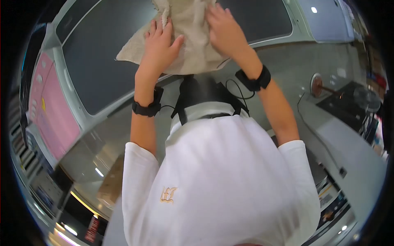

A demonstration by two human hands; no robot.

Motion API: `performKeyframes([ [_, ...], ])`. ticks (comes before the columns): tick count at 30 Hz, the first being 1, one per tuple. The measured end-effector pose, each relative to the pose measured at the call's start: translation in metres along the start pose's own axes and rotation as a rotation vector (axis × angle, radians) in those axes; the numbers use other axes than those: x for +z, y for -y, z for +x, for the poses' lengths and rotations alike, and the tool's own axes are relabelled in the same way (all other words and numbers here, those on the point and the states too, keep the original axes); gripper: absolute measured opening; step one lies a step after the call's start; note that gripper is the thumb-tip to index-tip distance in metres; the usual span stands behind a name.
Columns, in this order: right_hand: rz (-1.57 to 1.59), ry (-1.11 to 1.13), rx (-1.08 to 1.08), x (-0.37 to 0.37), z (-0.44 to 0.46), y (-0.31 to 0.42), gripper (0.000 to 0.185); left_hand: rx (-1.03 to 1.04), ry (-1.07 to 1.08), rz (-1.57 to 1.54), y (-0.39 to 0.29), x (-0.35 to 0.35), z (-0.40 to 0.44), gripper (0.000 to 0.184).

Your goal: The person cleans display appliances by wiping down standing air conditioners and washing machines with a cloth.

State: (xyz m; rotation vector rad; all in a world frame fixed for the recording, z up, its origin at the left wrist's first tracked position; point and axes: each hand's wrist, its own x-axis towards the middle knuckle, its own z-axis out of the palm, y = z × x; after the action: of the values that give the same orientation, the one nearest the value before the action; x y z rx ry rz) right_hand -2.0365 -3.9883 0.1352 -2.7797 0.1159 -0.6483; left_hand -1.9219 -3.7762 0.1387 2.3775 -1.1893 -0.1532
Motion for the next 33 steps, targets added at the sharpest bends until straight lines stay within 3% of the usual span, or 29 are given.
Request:
performKeyframes([
  [6,-0.067,0.057,-0.202,-0.022,-0.038,-0.013,0.044,-0.365,-0.171,0.381,-0.025,0.022,-0.079,0.070],
  [12,-0.010,0.122,-0.217,-0.026,-0.019,-0.015,0.051,-0.493,-0.238,0.455,-0.028,0.031,-0.077,0.065],
  [21,0.040,0.161,-0.334,-0.020,-0.055,0.003,0.050,-0.382,-0.403,0.444,-0.022,0.047,-0.085,0.067],
  [27,-0.152,0.215,-0.404,-0.013,-0.020,-0.014,0.053,-0.288,-0.319,0.360,-0.011,0.035,-0.097,0.067],
  [30,-0.295,0.127,-0.470,-0.001,0.020,-0.012,0.054,-0.231,-0.278,0.359,0.014,0.026,-0.094,0.069],
  [31,-0.175,0.201,-0.440,-0.013,0.032,-0.004,0.055,-0.265,-0.253,0.392,0.026,0.022,-0.093,0.069],
  [33,-0.246,0.206,-0.418,-0.001,0.044,0.006,0.054,-0.327,-0.206,0.461,0.048,0.010,-0.088,0.069],
])
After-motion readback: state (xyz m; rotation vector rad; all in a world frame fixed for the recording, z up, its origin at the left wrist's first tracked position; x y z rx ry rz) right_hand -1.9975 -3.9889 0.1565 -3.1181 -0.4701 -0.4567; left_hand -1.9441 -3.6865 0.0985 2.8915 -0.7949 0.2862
